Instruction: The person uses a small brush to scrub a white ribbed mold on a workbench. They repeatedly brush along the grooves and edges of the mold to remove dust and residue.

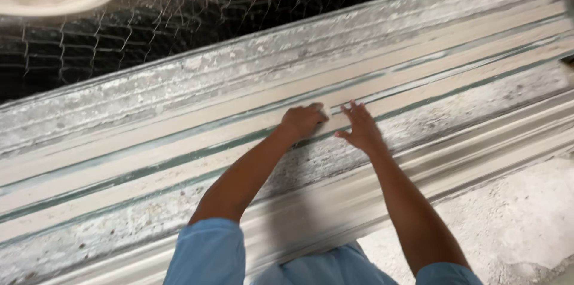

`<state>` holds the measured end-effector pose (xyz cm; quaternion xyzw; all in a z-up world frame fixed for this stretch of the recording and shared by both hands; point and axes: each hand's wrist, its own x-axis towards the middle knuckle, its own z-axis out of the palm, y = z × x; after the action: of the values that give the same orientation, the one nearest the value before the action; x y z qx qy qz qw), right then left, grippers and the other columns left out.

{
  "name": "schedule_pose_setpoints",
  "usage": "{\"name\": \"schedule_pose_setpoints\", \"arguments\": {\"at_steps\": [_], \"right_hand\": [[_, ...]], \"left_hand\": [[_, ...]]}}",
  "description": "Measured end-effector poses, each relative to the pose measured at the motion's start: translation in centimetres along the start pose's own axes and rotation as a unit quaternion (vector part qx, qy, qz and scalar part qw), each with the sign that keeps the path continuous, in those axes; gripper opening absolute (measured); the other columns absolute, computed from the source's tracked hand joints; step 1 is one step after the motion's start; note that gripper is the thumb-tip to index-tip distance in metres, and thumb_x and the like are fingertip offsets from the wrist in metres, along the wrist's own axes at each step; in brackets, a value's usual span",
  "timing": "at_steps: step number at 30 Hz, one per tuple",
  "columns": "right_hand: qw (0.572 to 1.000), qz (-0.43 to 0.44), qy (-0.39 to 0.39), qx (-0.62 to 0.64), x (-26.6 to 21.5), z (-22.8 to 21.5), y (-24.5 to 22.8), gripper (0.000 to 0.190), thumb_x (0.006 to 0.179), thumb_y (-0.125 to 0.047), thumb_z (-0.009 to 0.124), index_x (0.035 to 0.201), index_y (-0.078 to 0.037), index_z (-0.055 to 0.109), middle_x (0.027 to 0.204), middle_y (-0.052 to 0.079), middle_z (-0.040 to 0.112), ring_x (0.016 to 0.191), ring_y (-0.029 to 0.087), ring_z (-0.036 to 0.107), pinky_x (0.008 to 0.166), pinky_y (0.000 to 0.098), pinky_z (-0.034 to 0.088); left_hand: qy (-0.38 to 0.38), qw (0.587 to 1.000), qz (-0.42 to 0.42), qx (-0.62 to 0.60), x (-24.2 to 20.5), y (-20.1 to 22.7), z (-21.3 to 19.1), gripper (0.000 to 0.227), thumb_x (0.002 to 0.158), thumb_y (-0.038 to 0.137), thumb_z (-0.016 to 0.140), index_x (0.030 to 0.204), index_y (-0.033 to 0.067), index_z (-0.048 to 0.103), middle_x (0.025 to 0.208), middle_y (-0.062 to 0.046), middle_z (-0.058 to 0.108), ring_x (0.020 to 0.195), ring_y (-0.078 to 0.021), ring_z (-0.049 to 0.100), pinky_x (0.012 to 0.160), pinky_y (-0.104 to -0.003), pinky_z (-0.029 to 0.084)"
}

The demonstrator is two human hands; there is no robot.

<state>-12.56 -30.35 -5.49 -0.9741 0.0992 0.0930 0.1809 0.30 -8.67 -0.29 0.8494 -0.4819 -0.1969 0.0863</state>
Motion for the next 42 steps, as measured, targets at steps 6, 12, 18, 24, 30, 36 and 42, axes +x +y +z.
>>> {"name": "schedule_pose_setpoints", "arguments": {"at_steps": [6, 12, 18, 24, 30, 36, 42], "right_hand": [[0.999, -0.02, 0.035, -0.002, -0.7, 1.2, 0.9, 0.093, 0.082, -0.057, 0.074, 0.157, -0.017, 0.037, 0.169, 0.01, 0.029, 0.155, 0.035, 0.024, 0.122, 0.0488, 0.029], [0.998, -0.018, 0.043, -0.036, -0.5, 0.8, 0.3, 0.109, 0.082, -0.061, 0.072, 0.161, -0.007, 0.02, 0.164, 0.014, 0.032, 0.152, 0.035, 0.027, 0.121, 0.05, 0.024], [0.999, -0.033, 0.02, 0.011, -0.5, -1.2, 0.8, 0.114, 0.082, -0.06, 0.075, 0.16, -0.002, 0.015, 0.159, 0.024, 0.033, 0.148, 0.039, 0.031, 0.118, 0.0528, 0.023], [0.988, -0.085, 0.025, 0.124, 0.5, -4.3, 14.2, 0.101, 0.087, -0.051, 0.074, 0.164, -0.01, 0.022, 0.161, 0.022, 0.037, 0.15, 0.039, 0.034, 0.122, 0.0532, 0.031], [0.997, -0.056, 0.023, -0.045, 2.9, -9.6, 30.2, 0.104, 0.086, -0.076, 0.057, 0.16, -0.011, 0.025, 0.166, 0.029, 0.013, 0.152, 0.05, 0.004, 0.119, 0.0657, 0.009], [0.999, -0.03, 0.032, 0.001, 3.0, -7.7, 33.2, 0.101, 0.089, -0.081, 0.047, 0.163, -0.014, 0.03, 0.169, 0.027, 0.011, 0.155, 0.054, -0.002, 0.117, 0.0741, 0.005], [1.0, -0.019, 0.005, 0.011, 2.6, -8.3, 34.2, 0.104, 0.081, -0.088, 0.042, 0.163, -0.025, 0.027, 0.17, 0.024, 0.006, 0.155, 0.051, -0.008, 0.119, 0.0727, 0.003]], "left_hand": [[-0.082, 0.995, -0.048, 0.016, -10.0, -4.0, 1.4, 0.056, 0.099, 0.006, 0.054, 0.141, 0.0426, 0.055, 0.169, 0.014, 0.027, 0.122, -0.027, 0.064, 0.088, -0.038, 0.063], [-0.126, 0.985, -0.103, 0.054, -15.6, -5.2, -0.1, 0.083, 0.086, -0.009, 0.053, 0.144, 0.0499, 0.049, 0.168, 0.016, 0.018, 0.12, -0.0242, 0.065, 0.09, -0.041, 0.062], [-0.036, 0.998, -0.046, 0.032, 1.2, 2.7, 1.4, 0.048, 0.097, 0.013, 0.056, 0.136, 0.0414, 0.061, 0.161, 0.007, 0.038, 0.101, -0.0302, 0.071, 0.086, -0.043, 0.061], [-0.088, 0.994, -0.05, 0.038, 12.4, 9.2, 3.1, 0.042, 0.098, 0.015, 0.058, 0.133, 0.0386, 0.065, 0.155, 0.008, 0.047, 0.104, -0.0271, 0.072, 0.084, -0.043, 0.062], [-0.121, 0.975, -0.187, -0.014, -1.6, 5.1, -0.2, 0.08, 0.09, 0.004, 0.059, 0.152, 0.0508, 0.042, 0.157, 0.02, 0.032, 0.111, -0.0224, 0.068, 0.093, -0.039, 0.061], [-0.281, 0.921, -0.258, 0.081, -3.0, 4.6, -1.7, 0.075, 0.094, 0.0, 0.055, 0.149, 0.0482, 0.043, 0.171, 0.023, 0.014, 0.108, -0.0238, 0.073, 0.101, -0.041, 0.06], [-0.227, 0.932, -0.273, 0.076, -3.9, 3.9, -2.1, 0.071, 0.095, 0.0, 0.055, 0.146, 0.0481, 0.048, 0.168, 0.023, 0.017, 0.118, -0.0248, 0.068, 0.103, -0.042, 0.058]]}}
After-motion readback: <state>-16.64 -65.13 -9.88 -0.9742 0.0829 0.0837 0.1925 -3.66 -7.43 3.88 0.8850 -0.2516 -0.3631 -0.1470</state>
